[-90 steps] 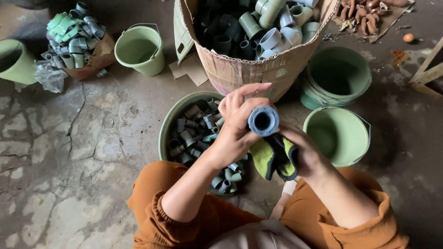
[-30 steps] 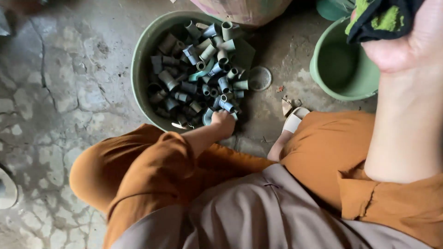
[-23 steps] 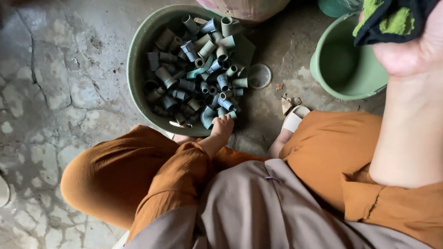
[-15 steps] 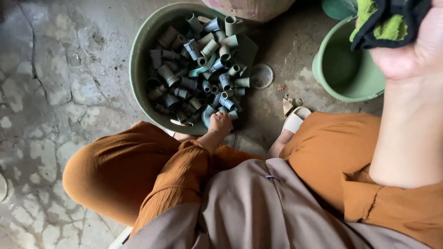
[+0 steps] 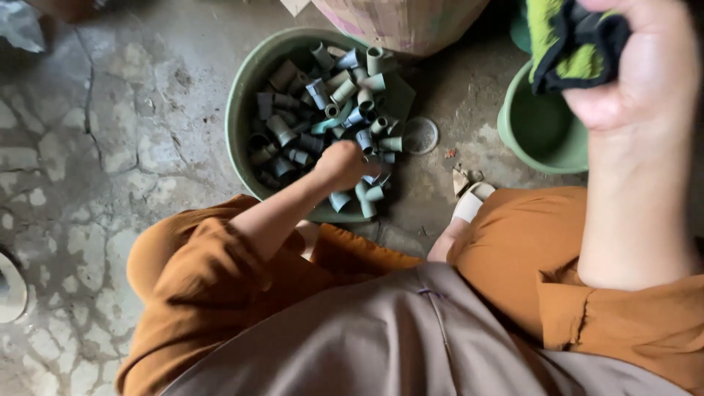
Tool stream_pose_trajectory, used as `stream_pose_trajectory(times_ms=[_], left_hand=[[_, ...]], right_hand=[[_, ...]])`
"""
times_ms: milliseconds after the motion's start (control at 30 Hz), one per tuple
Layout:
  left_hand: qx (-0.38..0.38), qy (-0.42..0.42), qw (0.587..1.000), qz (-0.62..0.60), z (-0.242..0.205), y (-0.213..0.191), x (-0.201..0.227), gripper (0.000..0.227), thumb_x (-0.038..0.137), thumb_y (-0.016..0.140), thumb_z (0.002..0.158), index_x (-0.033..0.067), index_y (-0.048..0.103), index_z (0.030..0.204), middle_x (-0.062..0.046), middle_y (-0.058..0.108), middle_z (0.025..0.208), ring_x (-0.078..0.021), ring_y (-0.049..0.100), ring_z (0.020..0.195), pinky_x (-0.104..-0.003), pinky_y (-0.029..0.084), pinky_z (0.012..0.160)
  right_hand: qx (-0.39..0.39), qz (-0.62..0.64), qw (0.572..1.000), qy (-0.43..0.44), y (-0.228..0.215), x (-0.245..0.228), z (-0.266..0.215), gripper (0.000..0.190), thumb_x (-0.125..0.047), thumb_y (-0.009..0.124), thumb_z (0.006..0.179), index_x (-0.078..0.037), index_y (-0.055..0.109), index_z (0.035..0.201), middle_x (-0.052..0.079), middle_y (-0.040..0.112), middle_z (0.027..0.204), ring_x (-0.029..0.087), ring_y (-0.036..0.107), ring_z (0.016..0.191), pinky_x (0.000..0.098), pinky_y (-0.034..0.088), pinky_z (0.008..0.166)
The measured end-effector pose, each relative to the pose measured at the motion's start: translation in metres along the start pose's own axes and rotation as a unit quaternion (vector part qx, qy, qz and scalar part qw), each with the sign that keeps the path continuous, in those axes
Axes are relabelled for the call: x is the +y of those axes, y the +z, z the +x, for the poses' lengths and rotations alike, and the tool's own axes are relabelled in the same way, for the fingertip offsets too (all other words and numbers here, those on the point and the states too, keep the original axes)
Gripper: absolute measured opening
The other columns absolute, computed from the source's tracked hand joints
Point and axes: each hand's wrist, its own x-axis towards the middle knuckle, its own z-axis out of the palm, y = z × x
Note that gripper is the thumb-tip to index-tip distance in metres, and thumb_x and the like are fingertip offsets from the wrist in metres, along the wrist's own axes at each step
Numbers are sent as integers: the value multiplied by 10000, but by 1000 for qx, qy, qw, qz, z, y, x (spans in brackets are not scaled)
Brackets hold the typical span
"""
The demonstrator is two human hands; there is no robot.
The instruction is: The person sits on the floor and wipes small plastic pipe fittings with a green cloth. They pick each fitting from a green basin, wipe it, and place it back into the basin. The process is repeated for multiple fittings.
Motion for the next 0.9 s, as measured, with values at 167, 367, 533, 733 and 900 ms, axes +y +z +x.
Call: stream_pose_trajectory(times_ms=[167,367,533,733,900], left_hand=[[7,40,822,-568,-85,-96,53,409,428,633,920,34,615,1030,-108,642,855,-198,675,619,-308,555,576],[-3,203,662,-722,-97,-86,81,320,411,558,972,97,548,1030,-83,588,781,-167,553,577,-290,443,519],[183,258,708,-631,-126,-104,103,506,301,402,1027,30,530,1435,-139,514,1538,-213,459,1428,-332,332,1200],[154,306,674,-655,-119,-104,98,396,295,415,1080,59,554,1366,-98,488,1193,-205,488,1089,-345,431,966],[212,376,680,-592,-132,-125,88,414,331,322,1139,55,542,1356,-129,532,1067,-260,524,1067,-460,459,1011]], right_hand=[[5,-18,1000,25,35,13,-31,106,-88,799,774,-69,758,870,89,806,941,214,798,873,347,695,835],[-132,-279,909,-281,63,69,-65,493,-288,656,994,-144,484,1432,84,591,1444,232,595,1343,375,513,1163],[-117,-599,476,-633,71,112,-94,334,-214,659,1121,-168,626,1450,201,561,1366,306,592,1012,397,502,834],[-145,-546,545,-619,74,101,-94,342,-228,707,1025,-213,720,1367,129,523,1333,330,639,1107,445,567,918],[-148,-539,582,-591,76,112,-113,346,-139,691,995,-204,725,1334,126,473,1303,345,636,1108,489,535,963]])
